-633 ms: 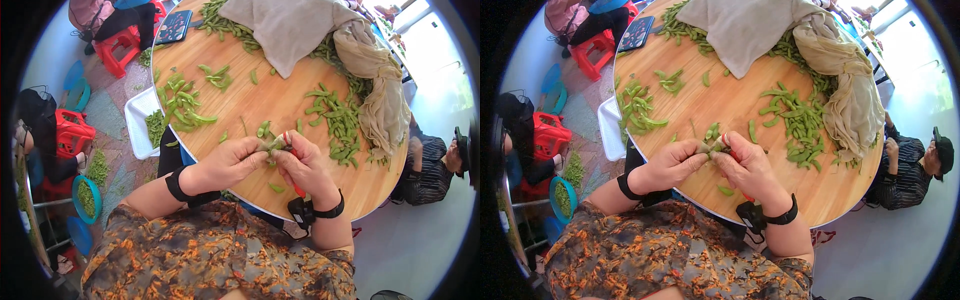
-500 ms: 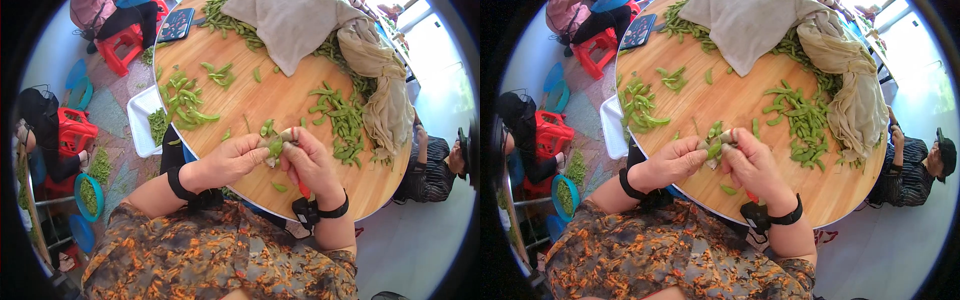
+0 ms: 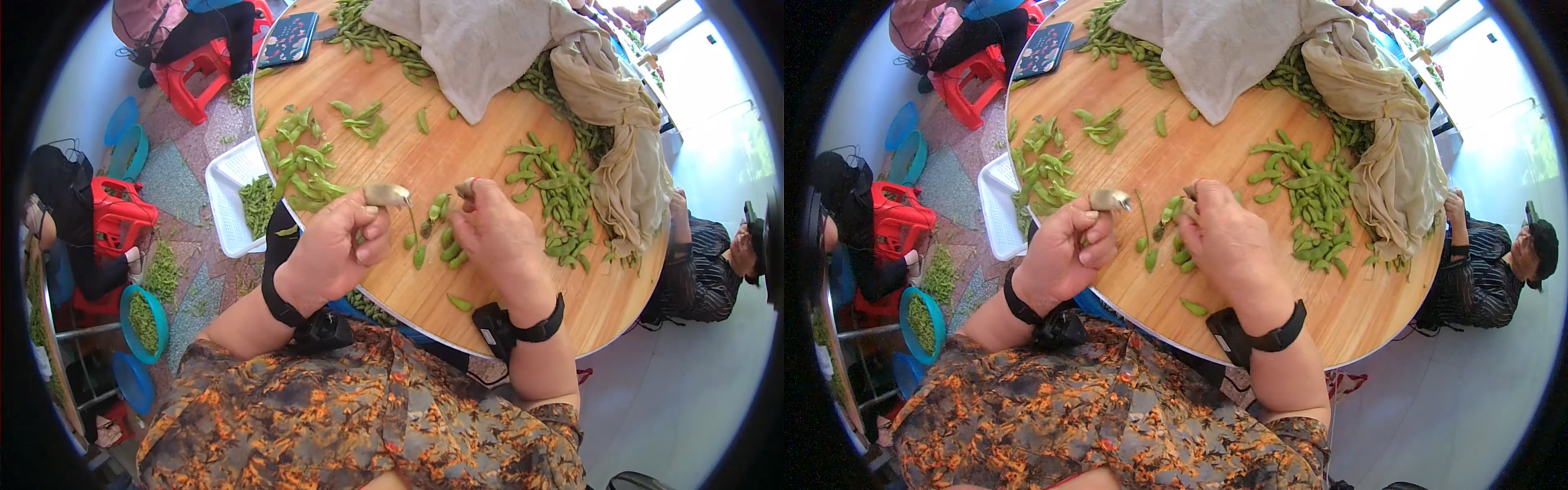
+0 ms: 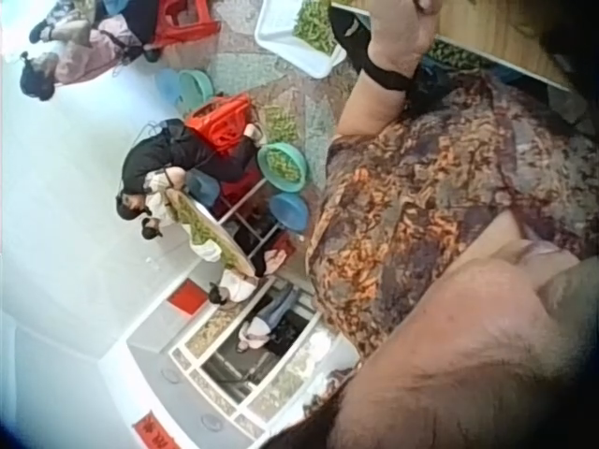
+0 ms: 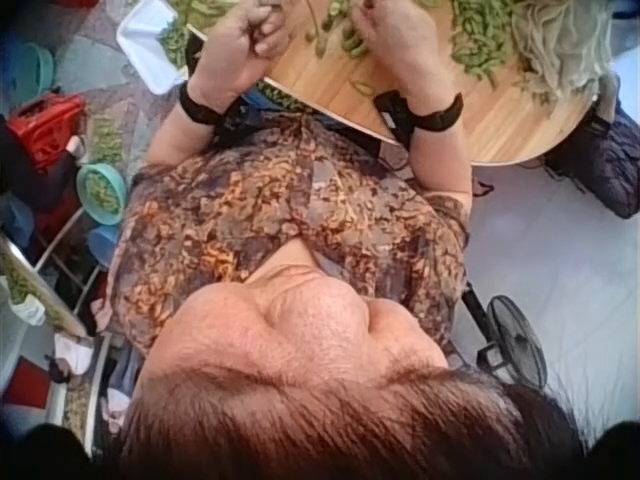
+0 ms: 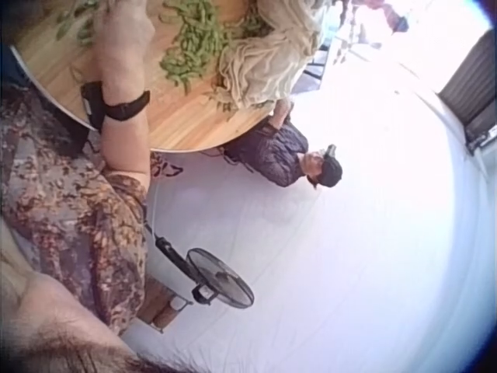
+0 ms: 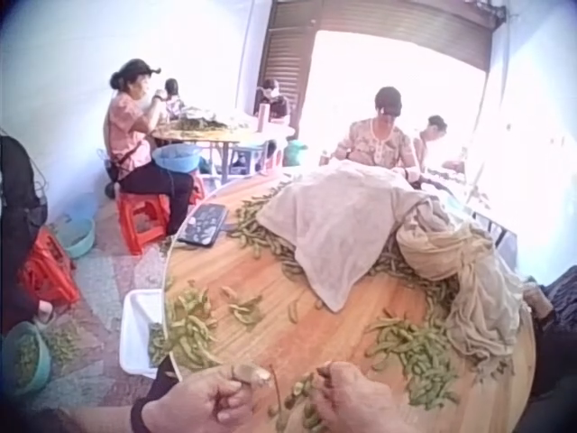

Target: The person peels edamame pods by hand, placing the beans into a blue bowl and the empty pods onto the table. They then gather the remaining edamame pods from the table and place them into a white basket.

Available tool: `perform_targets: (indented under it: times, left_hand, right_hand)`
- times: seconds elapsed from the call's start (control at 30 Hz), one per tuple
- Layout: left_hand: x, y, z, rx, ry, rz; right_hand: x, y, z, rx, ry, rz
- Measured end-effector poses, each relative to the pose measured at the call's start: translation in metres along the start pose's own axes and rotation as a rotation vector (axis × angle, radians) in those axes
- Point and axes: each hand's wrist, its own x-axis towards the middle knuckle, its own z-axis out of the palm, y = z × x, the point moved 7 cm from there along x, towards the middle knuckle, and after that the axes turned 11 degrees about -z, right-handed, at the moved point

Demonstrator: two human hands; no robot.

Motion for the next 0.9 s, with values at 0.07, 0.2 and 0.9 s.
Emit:
perform_targets:
  times: [0.07,0.2,0.9]
  left_hand:
    - [0.001,-0.006,-0.001,0.011,0.008,-0.002]
    - [0.001,-0.015,0.008,0.211,-0.106,-0.063]
    - [0.017,-0.03,0.029,0.503,-0.194,-0.07]
  right_hand:
    - [0.005,-0.014,0.009,-0.304,-0.024,-0.208]
    - [0.013,-0.005,0.002,-0.337,-0.015,-0.177]
    - [-0.024,0.004,-0.019,0.411,0.077,0.031]
